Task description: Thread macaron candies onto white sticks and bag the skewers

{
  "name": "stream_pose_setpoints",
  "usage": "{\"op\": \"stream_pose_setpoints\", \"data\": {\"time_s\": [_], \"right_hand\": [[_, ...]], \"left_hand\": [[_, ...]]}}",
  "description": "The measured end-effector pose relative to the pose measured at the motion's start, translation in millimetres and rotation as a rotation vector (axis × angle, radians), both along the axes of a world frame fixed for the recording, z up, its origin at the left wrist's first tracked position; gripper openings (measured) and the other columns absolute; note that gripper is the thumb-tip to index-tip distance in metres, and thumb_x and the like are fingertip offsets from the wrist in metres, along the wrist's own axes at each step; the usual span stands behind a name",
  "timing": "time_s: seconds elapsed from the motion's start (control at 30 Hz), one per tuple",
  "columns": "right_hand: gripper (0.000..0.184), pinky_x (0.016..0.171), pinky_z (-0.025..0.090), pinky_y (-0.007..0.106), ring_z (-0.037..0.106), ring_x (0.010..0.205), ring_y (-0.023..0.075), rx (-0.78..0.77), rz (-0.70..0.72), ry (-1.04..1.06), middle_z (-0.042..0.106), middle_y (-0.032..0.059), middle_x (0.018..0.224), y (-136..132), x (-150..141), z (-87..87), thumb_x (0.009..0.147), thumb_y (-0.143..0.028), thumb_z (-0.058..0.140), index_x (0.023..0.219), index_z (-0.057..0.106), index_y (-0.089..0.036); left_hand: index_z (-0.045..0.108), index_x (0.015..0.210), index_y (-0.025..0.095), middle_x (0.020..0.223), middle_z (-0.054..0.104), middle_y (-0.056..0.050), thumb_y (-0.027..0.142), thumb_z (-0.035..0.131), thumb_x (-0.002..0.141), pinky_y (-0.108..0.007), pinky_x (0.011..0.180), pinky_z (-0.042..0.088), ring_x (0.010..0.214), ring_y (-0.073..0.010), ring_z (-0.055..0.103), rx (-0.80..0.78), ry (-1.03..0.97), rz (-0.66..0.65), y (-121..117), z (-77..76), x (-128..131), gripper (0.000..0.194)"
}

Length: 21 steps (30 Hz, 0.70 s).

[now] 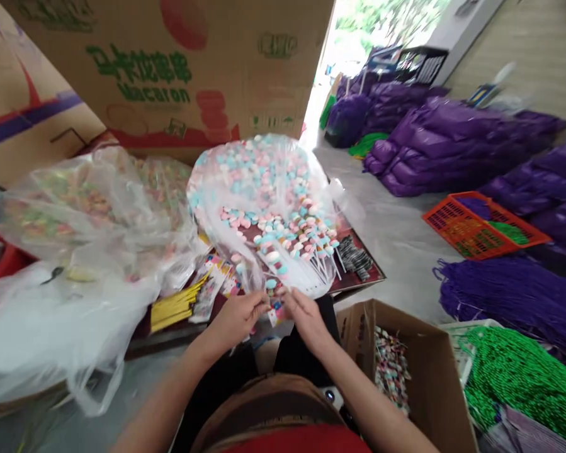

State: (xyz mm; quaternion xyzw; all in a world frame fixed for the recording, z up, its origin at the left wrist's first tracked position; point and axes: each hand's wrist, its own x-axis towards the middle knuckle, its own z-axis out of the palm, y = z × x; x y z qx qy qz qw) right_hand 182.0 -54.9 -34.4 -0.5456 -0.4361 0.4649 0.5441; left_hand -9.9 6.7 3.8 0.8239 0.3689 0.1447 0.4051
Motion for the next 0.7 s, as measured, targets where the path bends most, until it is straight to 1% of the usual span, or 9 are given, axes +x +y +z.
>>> {"op": "stream_pose_setpoints", "data": {"time_s": [0.07, 0.13, 0.23, 0.3, 0.37, 0.47, 0.57, 0.63, 0.7], "right_hand": [[0.038, 0.082, 0.051, 0.032, 0.063, 0.085, 0.0196, 0.130, -0.008, -0.070, 0.070, 0.0037, 0.088, 3, -7, -3.6, 0.094, -0.057, 0.061, 0.094, 0.077, -0.023], [0.036, 0.094, 0.051, 0.035, 0.067, 0.101, 0.0232, 0.202, -0.025, -0.080, 0.074, 0.0067, 0.103, 2, -11, -5.0, 0.095, -0.055, 0.062, 0.095, 0.080, -0.024], [0.039, 0.094, 0.054, 0.036, 0.070, 0.095, 0.0233, 0.152, -0.053, -0.027, 0.077, 0.0058, 0.096, -3, -16, -7.4, 0.096, -0.057, 0.061, 0.099, 0.082, -0.025], [0.042, 0.091, 0.056, 0.036, 0.070, 0.088, 0.0226, 0.109, -0.094, 0.010, 0.077, 0.0047, 0.091, -6, -20, -10.4, 0.096, -0.059, 0.059, 0.104, 0.082, -0.024], [0.040, 0.093, 0.057, 0.036, 0.071, 0.091, 0.0232, 0.123, -0.150, 0.027, 0.078, 0.0048, 0.093, -6, -23, -13.7, 0.095, -0.058, 0.061, 0.104, 0.082, -0.025], [0.032, 0.086, 0.057, 0.033, 0.070, 0.088, 0.0224, 0.208, -0.199, -0.006, 0.077, 0.0044, 0.090, -2, -25, -16.4, 0.093, -0.053, 0.067, 0.097, 0.083, -0.026], [0.030, 0.074, 0.055, 0.030, 0.065, 0.077, 0.0195, 0.249, -0.213, -0.062, 0.071, 0.0032, 0.080, 3, -23, -16.4, 0.094, -0.050, 0.066, 0.091, 0.083, -0.025], [0.033, 0.073, 0.054, 0.030, 0.064, 0.075, 0.0191, 0.249, -0.227, -0.087, 0.070, 0.0030, 0.078, 5, -22, -17.0, 0.095, -0.050, 0.064, 0.087, 0.082, -0.024], [0.035, 0.072, 0.054, 0.030, 0.063, 0.073, 0.0190, 0.254, -0.245, -0.111, 0.069, 0.0027, 0.076, 7, -20, -19.5, 0.096, -0.051, 0.062, 0.085, 0.081, -0.024]], "left_hand": [[0.060, 0.087, 0.022, 0.082, 0.070, -0.002, 0.036, 0.043, 0.101, -0.026, 0.072, 0.042, 0.077, -0.0168, 0.064, 0.045, 0.081, -0.014, 3, -2.5, 5, 0.027], [0.061, 0.087, 0.022, 0.085, 0.073, -0.003, 0.036, 0.042, 0.101, -0.027, 0.073, 0.043, 0.078, -0.0182, 0.067, 0.084, 0.137, -0.027, 5, -4.1, 10, 0.028], [0.062, 0.087, 0.023, 0.088, 0.076, -0.005, 0.033, 0.041, 0.100, -0.028, 0.074, 0.045, 0.083, -0.0204, 0.070, 0.112, 0.172, -0.016, 5, -6.6, 16, 0.027], [0.063, 0.088, 0.023, 0.088, 0.076, -0.006, 0.033, 0.041, 0.100, -0.029, 0.075, 0.047, 0.083, -0.0213, 0.071, 0.107, 0.152, 0.040, 3, -8.8, 21, 0.027], [0.064, 0.088, 0.023, 0.087, 0.076, -0.006, 0.036, 0.043, 0.099, -0.030, 0.076, 0.049, 0.082, -0.0218, 0.071, 0.072, 0.082, 0.105, -1, -11.1, 26, 0.027], [0.068, 0.093, 0.024, 0.089, 0.076, -0.005, 0.041, 0.046, 0.097, -0.031, 0.080, 0.052, 0.084, -0.0225, 0.071, -0.059, -0.100, 0.173, -9, -14.6, 31, 0.027], [0.071, 0.109, 0.023, 0.081, 0.071, -0.002, 0.051, 0.053, 0.094, -0.034, 0.083, 0.054, 0.083, -0.0231, 0.068, -0.282, -0.239, 0.190, -18, -20.5, 31, 0.037], [0.068, 0.124, 0.023, 0.077, 0.068, 0.000, 0.054, 0.066, 0.084, -0.035, 0.084, 0.053, 0.083, -0.0237, 0.067, -0.404, -0.280, 0.190, -26, -26.5, 30, 0.051], [0.063, 0.135, 0.025, 0.079, 0.069, 0.001, 0.052, 0.077, 0.073, -0.035, 0.085, 0.053, 0.084, -0.0242, 0.066, -0.474, -0.303, 0.203, -34, -32.7, 28, 0.069]]}}
